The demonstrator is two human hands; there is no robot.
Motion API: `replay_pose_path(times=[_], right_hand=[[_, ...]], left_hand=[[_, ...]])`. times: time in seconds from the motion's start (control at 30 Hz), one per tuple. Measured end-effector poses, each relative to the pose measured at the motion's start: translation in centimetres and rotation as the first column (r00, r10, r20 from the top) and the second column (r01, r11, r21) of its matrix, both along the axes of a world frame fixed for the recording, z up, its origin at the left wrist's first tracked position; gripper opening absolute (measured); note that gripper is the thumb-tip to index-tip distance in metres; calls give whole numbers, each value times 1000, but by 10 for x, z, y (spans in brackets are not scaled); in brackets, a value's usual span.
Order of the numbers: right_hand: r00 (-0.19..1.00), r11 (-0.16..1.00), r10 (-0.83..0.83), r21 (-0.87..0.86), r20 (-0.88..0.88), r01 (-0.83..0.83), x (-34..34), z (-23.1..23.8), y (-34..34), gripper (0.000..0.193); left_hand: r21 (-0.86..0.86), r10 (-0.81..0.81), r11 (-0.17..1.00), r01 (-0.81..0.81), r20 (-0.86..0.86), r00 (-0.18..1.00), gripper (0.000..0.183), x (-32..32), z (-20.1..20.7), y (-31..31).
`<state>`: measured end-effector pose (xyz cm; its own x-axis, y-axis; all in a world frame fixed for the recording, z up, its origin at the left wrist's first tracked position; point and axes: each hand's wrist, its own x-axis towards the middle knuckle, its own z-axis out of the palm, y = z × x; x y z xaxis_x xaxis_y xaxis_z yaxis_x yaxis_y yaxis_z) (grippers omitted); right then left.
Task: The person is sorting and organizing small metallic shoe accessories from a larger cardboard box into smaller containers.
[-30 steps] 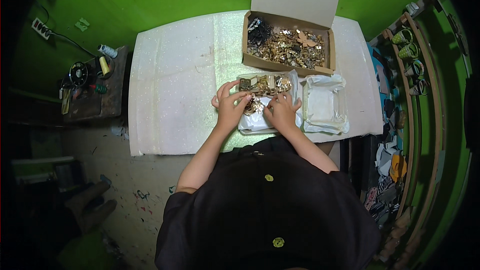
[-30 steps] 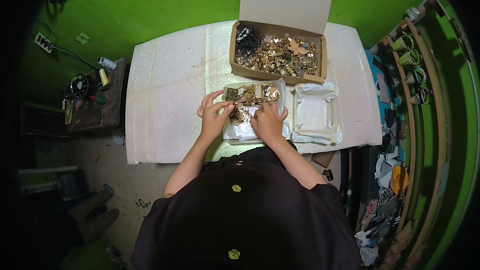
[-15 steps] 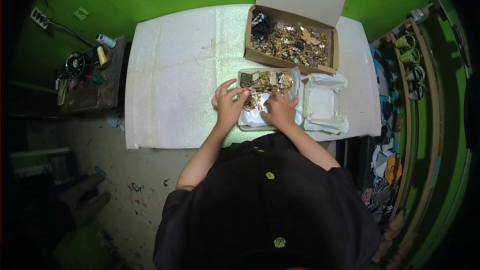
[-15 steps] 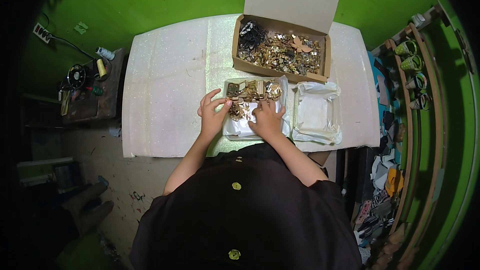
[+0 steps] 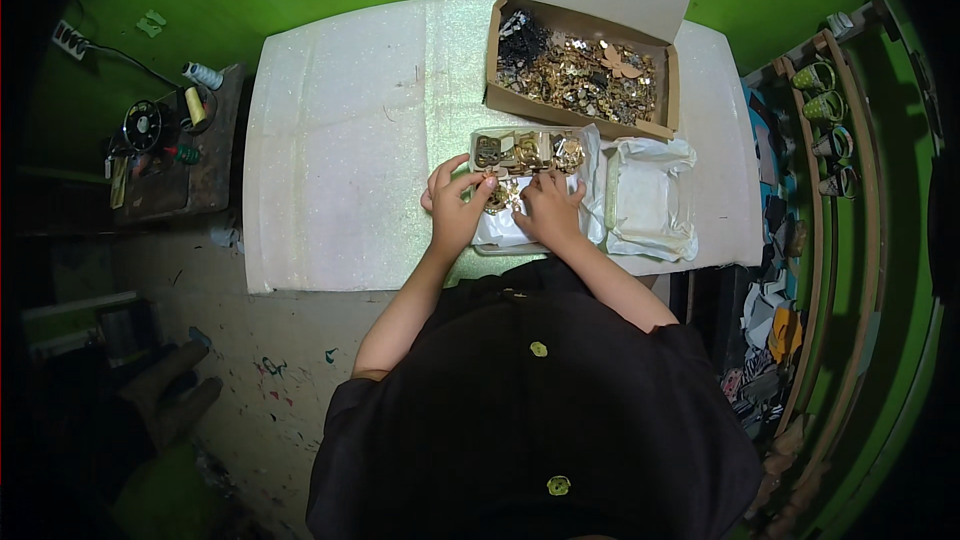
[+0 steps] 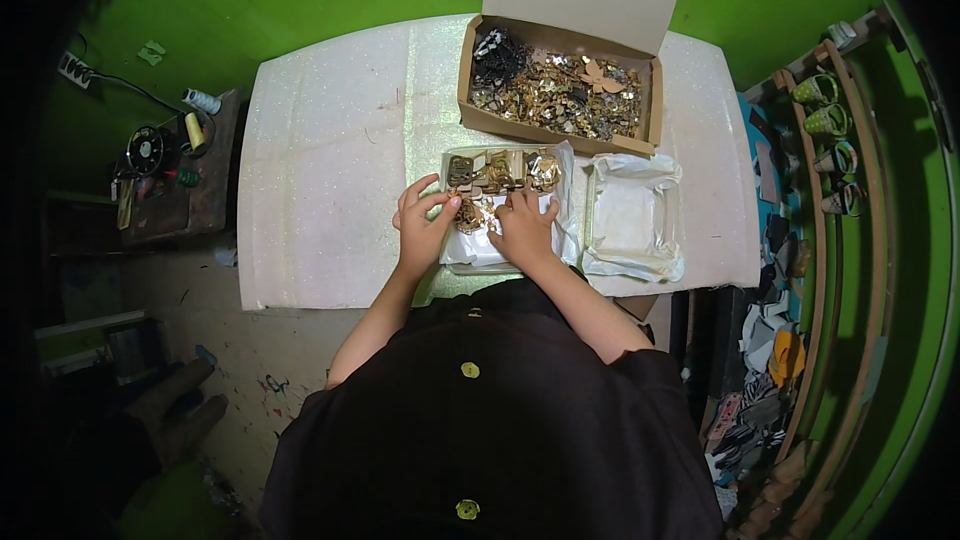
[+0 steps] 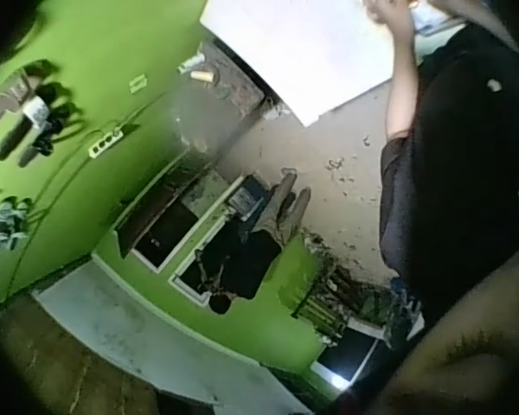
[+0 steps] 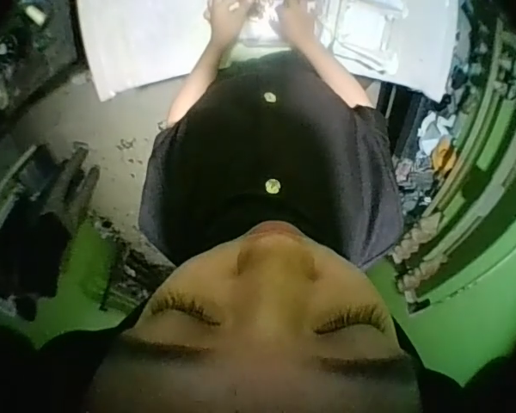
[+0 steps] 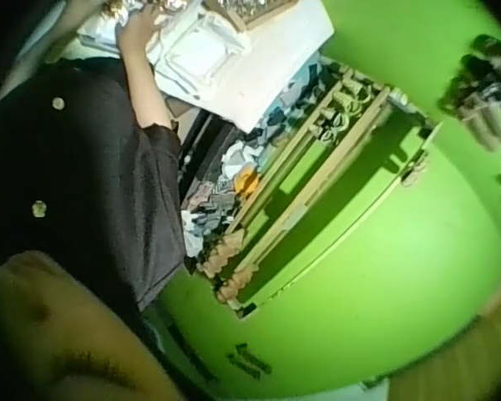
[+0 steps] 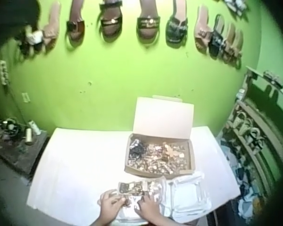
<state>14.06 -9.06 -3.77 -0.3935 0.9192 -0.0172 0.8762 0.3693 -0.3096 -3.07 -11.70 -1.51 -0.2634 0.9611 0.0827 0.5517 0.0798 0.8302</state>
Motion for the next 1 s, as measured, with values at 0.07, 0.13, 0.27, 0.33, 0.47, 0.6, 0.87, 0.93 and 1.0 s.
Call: replay_pose_path(times=[0.07,0.13,0.27,0.33,0.47,0.6,0.87,0.93,1.0], right_hand=[[1000,1000,10,14,0,-10,-1,0,0,25],[999,1000,-5,-13,35,5,-2,3,-1,25],[999,1000,9,-2,40,-9,-1,-1,-2,26],[998,999,17,-53,55,-14,-2,1,0,26],[999,998,14,56,49,-17,-1,-6,0,28],[999,1000,14,-18,30,-13,-2,2,0,26],[896,996,-74,19,-439,92,0,48,1,25],[855,999,-40,-12,-517,39,-3,66,8,27],[822,998,63,24,-566,-60,-3,81,11,26]], left_hand=[[12,-2,1000,2,1,1000,21,0,1,0],[-1,5,1000,-5,5,1000,21,0,2,-1],[-15,9,1000,-9,9,1000,21,-1,0,-2],[-7,9,1000,-9,8,1000,21,-1,-2,-2],[-5,15,1000,-15,5,1000,21,-1,0,-1],[-11,10,1000,-10,9,1000,21,-1,0,0],[62,-115,992,109,117,986,18,0,4,2],[44,-148,989,143,124,981,18,1,7,3],[70,-225,973,222,35,974,18,0,10,3]])
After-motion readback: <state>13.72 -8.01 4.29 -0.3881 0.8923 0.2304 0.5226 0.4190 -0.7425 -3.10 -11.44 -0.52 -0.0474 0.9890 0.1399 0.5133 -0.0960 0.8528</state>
